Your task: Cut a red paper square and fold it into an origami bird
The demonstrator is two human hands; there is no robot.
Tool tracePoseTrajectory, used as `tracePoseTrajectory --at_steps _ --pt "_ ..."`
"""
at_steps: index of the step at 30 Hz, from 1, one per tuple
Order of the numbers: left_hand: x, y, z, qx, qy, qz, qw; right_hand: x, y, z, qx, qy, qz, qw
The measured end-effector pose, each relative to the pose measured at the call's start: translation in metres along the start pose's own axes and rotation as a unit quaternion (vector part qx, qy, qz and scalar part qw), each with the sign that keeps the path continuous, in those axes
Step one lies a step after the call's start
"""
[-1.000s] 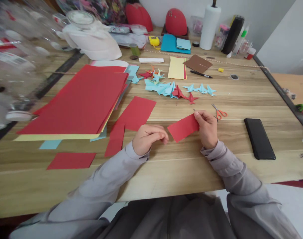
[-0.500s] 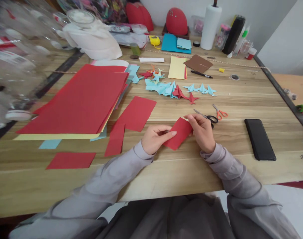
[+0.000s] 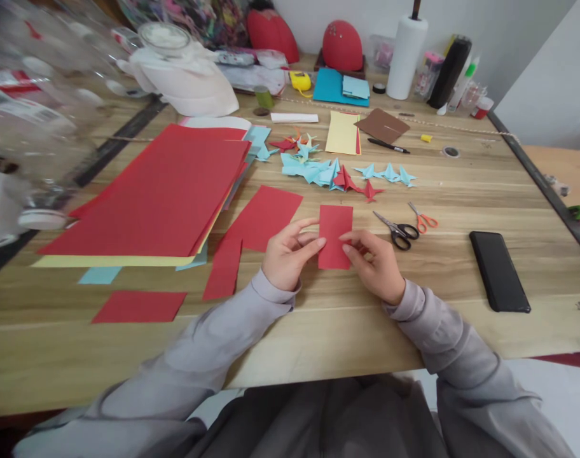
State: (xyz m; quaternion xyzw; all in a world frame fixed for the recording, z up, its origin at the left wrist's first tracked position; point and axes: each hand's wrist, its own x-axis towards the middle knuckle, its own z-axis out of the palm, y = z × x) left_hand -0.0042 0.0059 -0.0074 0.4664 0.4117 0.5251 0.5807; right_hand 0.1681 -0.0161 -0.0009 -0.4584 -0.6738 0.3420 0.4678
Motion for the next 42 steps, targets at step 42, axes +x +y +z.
tracePoseTrajectory --at_steps 42 --pt "-0.0026 0.0064 -0.0031 0.249 0.037 0.166 0.954 0.0052 -0.0017 -0.0035 -0.021 0.071 0.019 0.997"
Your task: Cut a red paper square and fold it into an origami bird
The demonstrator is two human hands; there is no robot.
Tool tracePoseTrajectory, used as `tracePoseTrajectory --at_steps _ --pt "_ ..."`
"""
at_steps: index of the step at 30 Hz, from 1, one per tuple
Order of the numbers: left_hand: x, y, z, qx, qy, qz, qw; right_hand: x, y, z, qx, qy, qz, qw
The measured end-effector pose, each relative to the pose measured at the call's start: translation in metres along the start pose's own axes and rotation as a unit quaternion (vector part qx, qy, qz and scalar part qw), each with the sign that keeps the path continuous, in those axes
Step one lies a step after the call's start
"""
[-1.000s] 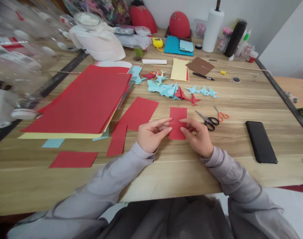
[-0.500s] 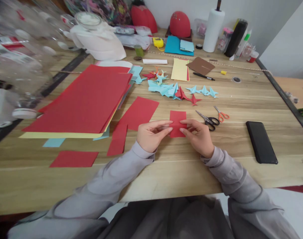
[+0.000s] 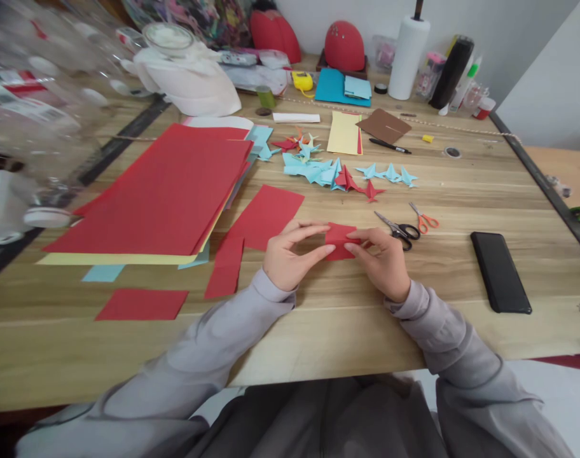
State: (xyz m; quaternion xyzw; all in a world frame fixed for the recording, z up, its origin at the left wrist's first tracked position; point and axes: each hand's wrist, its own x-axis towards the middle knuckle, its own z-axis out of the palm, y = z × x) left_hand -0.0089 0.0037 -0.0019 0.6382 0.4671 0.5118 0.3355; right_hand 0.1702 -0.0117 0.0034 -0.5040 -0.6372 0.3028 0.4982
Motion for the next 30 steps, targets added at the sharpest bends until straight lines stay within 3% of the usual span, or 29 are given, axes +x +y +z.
tracePoseTrajectory --at_steps 4,10,13,18,21,24,26,30 --pt "0.001 -0.001 0.000 0.007 -0.012 0.003 1.000 0.001 -0.003 0.001 0.052 -0.006 0.042 0.998" --pt "-0.003 0.002 0.005 -0.066 -0.028 -0.037 0.997 0.001 -0.007 0.000 0.026 0.012 0.008 1.000" --pt "-0.004 0.003 0.007 -0.103 -0.024 -0.069 0.992 0.001 -0.008 0.000 0.087 -0.013 0.078 0.993" --pt "-0.004 0.004 0.004 -0.187 -0.045 -0.078 0.978 0.004 -0.009 -0.001 0.247 -0.031 0.233 0.940" --pt "-0.003 0.005 0.002 -0.178 -0.077 -0.016 0.981 0.005 -0.011 -0.001 0.302 -0.066 0.296 0.904" --pt "-0.003 0.006 0.003 -0.153 -0.087 0.023 0.984 0.004 -0.010 0.001 0.312 -0.120 0.318 0.887" --pt "-0.004 0.006 0.005 -0.156 -0.073 -0.008 0.985 0.003 -0.007 0.001 0.300 -0.113 0.307 0.896" --pt "-0.006 0.006 0.006 -0.144 -0.072 -0.079 0.984 0.003 -0.002 0.001 0.261 -0.019 0.232 0.937"
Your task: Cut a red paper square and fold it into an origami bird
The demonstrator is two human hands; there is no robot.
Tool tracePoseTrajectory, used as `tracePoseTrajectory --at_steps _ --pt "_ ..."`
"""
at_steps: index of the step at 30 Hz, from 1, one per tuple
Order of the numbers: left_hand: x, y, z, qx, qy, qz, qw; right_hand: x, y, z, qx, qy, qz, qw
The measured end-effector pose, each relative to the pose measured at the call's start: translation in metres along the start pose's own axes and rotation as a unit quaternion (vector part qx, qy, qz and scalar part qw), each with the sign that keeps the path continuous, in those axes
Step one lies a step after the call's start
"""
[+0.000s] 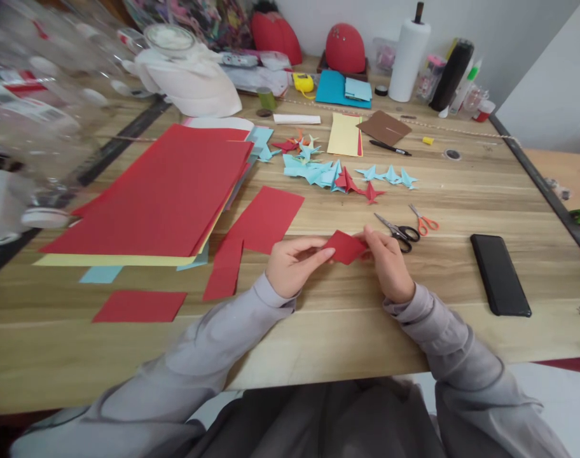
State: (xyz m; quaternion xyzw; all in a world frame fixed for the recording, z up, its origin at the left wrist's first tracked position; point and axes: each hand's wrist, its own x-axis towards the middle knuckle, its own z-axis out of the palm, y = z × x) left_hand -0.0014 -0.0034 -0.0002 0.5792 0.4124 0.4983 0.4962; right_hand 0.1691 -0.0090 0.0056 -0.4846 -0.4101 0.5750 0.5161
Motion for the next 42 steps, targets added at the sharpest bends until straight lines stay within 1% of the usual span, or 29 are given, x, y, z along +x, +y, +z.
tracePoseTrajectory --at_steps 2,4,9,15,19,23,25,31,34,37,42 --pt "-0.0004 0.0002 -0.0001 0.027 -0.012 -0.001 1.000 -0.0007 -0.0011 0.0000 -0.012 -0.003 -0.041 0.999" --pt "-0.0006 0.0006 -0.0002 0.049 -0.024 0.013 0.998 -0.0026 -0.0026 0.0018 -0.035 -0.018 -0.072 0.997" --pt "-0.0009 0.0012 0.0005 0.080 -0.039 0.046 0.995 -0.0057 -0.0021 0.0081 -0.065 -0.025 -0.096 0.993" --pt "-0.0018 0.0004 0.0003 0.089 -0.029 0.051 0.994 -0.0041 -0.0007 0.0085 -0.046 -0.026 -0.094 0.994" --pt "-0.0016 0.0013 0.0010 0.086 -0.019 0.042 0.995 -0.0033 0.0002 0.0065 -0.034 -0.034 -0.080 0.996" --pt "0.0000 0.0011 0.0007 0.061 0.046 0.018 0.997 -0.0037 0.0002 0.0052 -0.033 -0.028 -0.065 0.997" --pt "0.0006 0.0009 -0.0002 0.052 0.059 0.013 0.997 -0.0041 -0.0006 0.0054 -0.043 -0.032 -0.064 0.997" --pt "-0.0002 0.0028 -0.0015 0.065 0.033 0.016 0.997 -0.0048 -0.0043 0.0077 -0.082 -0.051 -0.086 0.992" --pt "0.0001 0.0041 -0.0003 0.047 0.019 0.013 0.999 -0.0053 -0.0057 0.0086 -0.085 -0.054 -0.096 0.990" --pt "0.0011 0.0051 0.0002 0.028 0.002 0.034 0.999 -0.0060 -0.0054 0.0085 -0.093 -0.062 -0.105 0.988" --pt "0.0010 0.0075 -0.0007 0.042 0.002 0.064 0.997 -0.0067 -0.0023 0.0062 -0.120 -0.091 -0.099 0.984"
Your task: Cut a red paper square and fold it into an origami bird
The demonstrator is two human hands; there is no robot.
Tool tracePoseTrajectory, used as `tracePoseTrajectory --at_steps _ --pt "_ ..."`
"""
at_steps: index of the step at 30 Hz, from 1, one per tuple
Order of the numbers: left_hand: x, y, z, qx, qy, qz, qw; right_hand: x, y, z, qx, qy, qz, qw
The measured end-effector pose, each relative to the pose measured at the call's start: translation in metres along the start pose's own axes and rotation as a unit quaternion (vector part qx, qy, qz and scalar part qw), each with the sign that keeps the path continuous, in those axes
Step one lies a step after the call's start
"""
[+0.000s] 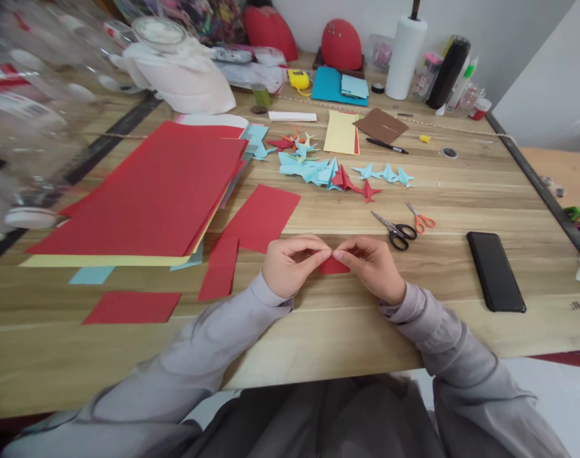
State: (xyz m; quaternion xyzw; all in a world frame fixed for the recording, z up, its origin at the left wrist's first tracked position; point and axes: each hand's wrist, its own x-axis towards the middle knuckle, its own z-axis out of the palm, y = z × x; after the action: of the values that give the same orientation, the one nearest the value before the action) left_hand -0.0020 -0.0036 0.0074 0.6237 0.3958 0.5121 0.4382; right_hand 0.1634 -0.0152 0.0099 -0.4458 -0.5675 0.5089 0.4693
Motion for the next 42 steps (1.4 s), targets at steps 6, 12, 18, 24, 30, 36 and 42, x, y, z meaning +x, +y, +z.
tracePoseTrajectory --at_steps 6,12,18,24,30,36,42 --pt "0.0011 0.0015 0.0002 -0.005 0.025 -0.037 0.999 -0.0003 -0.0019 -0.0003 -0.009 0.014 -0.038 0.999" --pt "0.0038 -0.0060 -0.0014 -0.028 0.057 -0.068 0.996 0.0006 -0.0029 0.0020 0.030 0.043 -0.015 0.999" --pt "0.0043 -0.0063 -0.0001 -0.051 0.049 -0.070 0.995 0.0018 -0.0026 0.0008 0.040 0.060 0.002 0.997" --pt "0.0026 -0.0031 0.0006 -0.005 0.007 -0.060 0.998 0.0030 0.0012 -0.0011 0.069 0.085 0.022 0.994" --pt "0.0008 -0.0077 0.0037 -0.008 0.019 -0.068 0.997 0.0032 0.0044 -0.0001 0.109 0.099 0.033 0.989" --pt "0.0023 -0.0027 0.0006 -0.002 -0.034 -0.050 0.998 0.0044 0.0028 -0.0039 0.095 0.078 0.054 0.991" --pt "0.0014 -0.0005 0.0011 -0.003 -0.110 -0.057 0.992 0.0019 -0.0014 0.0006 -0.021 0.013 0.002 1.000"
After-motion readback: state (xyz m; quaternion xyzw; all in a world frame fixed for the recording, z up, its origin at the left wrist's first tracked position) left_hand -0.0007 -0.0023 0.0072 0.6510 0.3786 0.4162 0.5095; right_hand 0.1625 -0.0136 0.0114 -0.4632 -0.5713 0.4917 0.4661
